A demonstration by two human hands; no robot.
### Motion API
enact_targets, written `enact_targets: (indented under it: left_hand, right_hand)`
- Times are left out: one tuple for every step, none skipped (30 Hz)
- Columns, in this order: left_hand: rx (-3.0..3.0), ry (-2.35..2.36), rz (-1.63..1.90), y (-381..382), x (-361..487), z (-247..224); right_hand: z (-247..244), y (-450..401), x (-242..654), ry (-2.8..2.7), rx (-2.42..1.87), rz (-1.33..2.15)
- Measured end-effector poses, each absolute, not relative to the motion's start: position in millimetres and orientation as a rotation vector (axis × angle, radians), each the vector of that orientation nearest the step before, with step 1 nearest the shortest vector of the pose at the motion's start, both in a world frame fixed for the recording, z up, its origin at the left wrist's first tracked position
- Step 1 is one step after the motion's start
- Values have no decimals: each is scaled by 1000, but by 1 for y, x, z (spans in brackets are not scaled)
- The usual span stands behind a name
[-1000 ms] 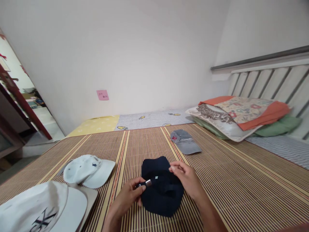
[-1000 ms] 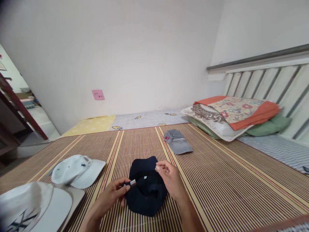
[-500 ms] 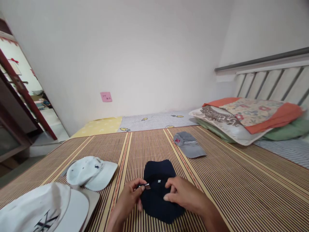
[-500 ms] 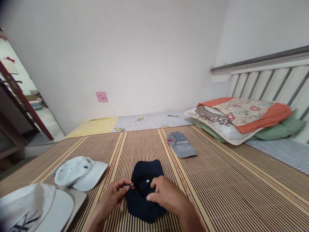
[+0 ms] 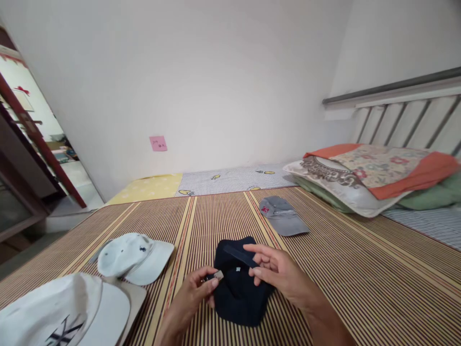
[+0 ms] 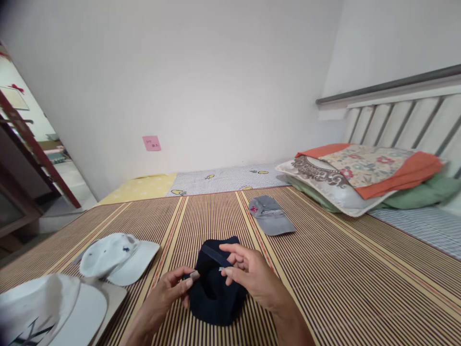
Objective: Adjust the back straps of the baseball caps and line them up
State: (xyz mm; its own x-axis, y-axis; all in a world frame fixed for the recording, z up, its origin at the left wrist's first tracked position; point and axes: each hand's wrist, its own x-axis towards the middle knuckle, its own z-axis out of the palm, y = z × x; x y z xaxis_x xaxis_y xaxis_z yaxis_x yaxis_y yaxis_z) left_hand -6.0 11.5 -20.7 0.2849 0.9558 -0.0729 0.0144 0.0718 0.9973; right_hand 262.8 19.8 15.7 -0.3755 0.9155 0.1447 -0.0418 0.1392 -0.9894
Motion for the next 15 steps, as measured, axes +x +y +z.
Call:
enact_targets:
  left_hand:
    - [1269,1031,949,11,-6,-20]
    - [1264,1034,955,11,-5,-20]
    - [1262,1036,959,11,-5,-21]
    - [1263,1036,963,11,-5,-22]
    - [1268,1033,966,11,-5,-23]
    - [1281,1026,966,12,-5,-24]
    - [1296,1020,966,12,-5,-25]
    - [1312,1014,962,12,-5,-25]
    - [1327,1009,955,12,-6,-25]
    - [1343,1005,947,11,-6,-25]
    - [1357,1000,938,11,-6,-24]
    - [1368,998,934,10,-6,-22]
    - [1377,995,931,10,-6,-21]
    - [1385,989,930,9,-6,-19]
    - [1390,987,929,9,-6,-18]
  right_hand:
    - [17,20,263,-1532,-880,1381]
    - [18,20,263,-1521,-877,1389]
    - [19,20,262,-1510,-871,1402]
    - [20,20,262,-1502,-865,1416]
    - [20,20,261,-1498,-859,1429]
    - [20,20,261,-1497,-852,1438]
    - [20,20,260,-1498,-841,1446]
    - [20,20,260,-1500,-828,1451]
    - [20,19,260,-1501,-814,1454]
    - [20,19,260,-1501,-801,1453]
    - [20,19,259,-1501,-790,1449]
    - [20,19,259,-1504,-791,1442]
    - [20,19,258,-1511,-806,1432]
    - [21,19,257,-1523,-829,1419]
    - [21,18,256,-1539,-856,1403]
